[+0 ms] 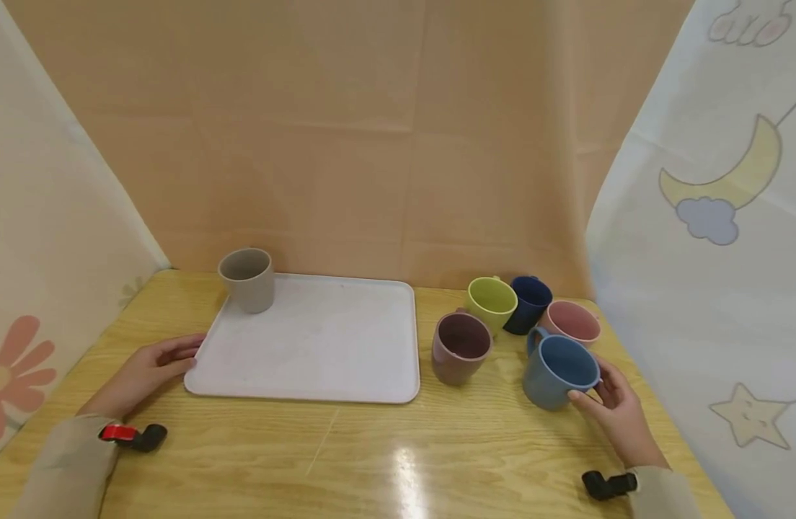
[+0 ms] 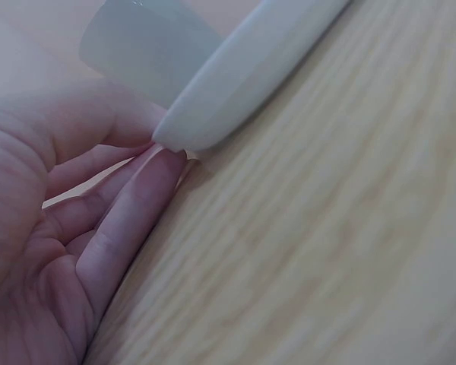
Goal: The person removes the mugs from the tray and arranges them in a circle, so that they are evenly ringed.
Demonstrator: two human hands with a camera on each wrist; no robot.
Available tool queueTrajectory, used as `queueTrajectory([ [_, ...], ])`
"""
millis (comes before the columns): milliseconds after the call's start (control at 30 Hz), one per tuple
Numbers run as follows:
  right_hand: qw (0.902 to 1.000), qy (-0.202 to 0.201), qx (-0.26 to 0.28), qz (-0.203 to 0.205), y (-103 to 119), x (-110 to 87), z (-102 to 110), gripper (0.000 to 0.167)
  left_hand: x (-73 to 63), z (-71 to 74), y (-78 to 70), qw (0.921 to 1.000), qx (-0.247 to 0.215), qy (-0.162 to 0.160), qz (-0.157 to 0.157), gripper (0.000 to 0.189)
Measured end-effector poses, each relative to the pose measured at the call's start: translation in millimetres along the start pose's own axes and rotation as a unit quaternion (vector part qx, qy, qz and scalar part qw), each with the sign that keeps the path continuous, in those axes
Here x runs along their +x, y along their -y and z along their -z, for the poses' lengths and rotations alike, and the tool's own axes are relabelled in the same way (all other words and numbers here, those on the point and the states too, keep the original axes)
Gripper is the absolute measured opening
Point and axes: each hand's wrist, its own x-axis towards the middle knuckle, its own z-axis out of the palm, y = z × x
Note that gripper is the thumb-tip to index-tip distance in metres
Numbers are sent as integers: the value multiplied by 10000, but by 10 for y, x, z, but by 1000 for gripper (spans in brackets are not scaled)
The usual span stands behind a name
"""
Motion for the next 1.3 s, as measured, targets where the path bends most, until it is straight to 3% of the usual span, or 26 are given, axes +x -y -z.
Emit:
queueTrajectory([
  [67, 9997, -233, 47, 107, 45, -3, -34, 57, 4, 0, -1, 10000, -56, 4, -14, 58],
  [167, 9899, -1321, -454, 251, 163, 21, -149, 42, 9, -2, -6, 10000, -76, 25, -52, 57],
  [300, 9424, -2964, -1505, 366, 388, 110, -358, 28, 17, -6, -10, 10000, -1, 12, -18, 58],
  [333, 9324, -3135, -1726, 505, 442, 132, -402, 26, 19, -8, -12, 10000, 10, 9, -10, 58],
  [400, 9220, -3254, -1863, 965, 547, 170, -494, 24, 21, -11, -12, 10000, 11, -10, -1, 58],
  [467, 9216, -3114, -1792, 1470, 643, 202, -588, 21, 22, -12, -14, 10000, -21, 2, -16, 58],
  [567, 9360, -2573, -1098, 2135, 775, 259, -765, 18, 15, -12, -13, 10000, -58, 17, -22, 57],
  [667, 9501, -1843, -126, 2513, 905, 329, -979, 19, 3, -8, -15, 10000, -81, 42, 11, 57],
  [800, 9510, -1024, 665, 2842, 1072, 429, -1302, 19, 3, -2, -18, 9999, -103, 66, 22, 58],
  [900, 9533, -660, 817, 2830, 1183, 483, -1571, 19, 11, 1, -13, 10000, -32, 68, -5, 59],
  [1000, 9618, -431, 628, 2630, 1255, 533, -1849, 21, 13, 1, -7, 10000, 21, 54, 21, 59],
  [1200, 9654, 104, 647, 2523, 1217, 703, -2387, 22, -2, 5, 10, 9999, -72, 61, 77, 60],
  [1300, 9737, 411, 817, 2088, 1209, 783, -2627, 21, 9, 0, 24, 10000, -35, 36, 65, 60],
])
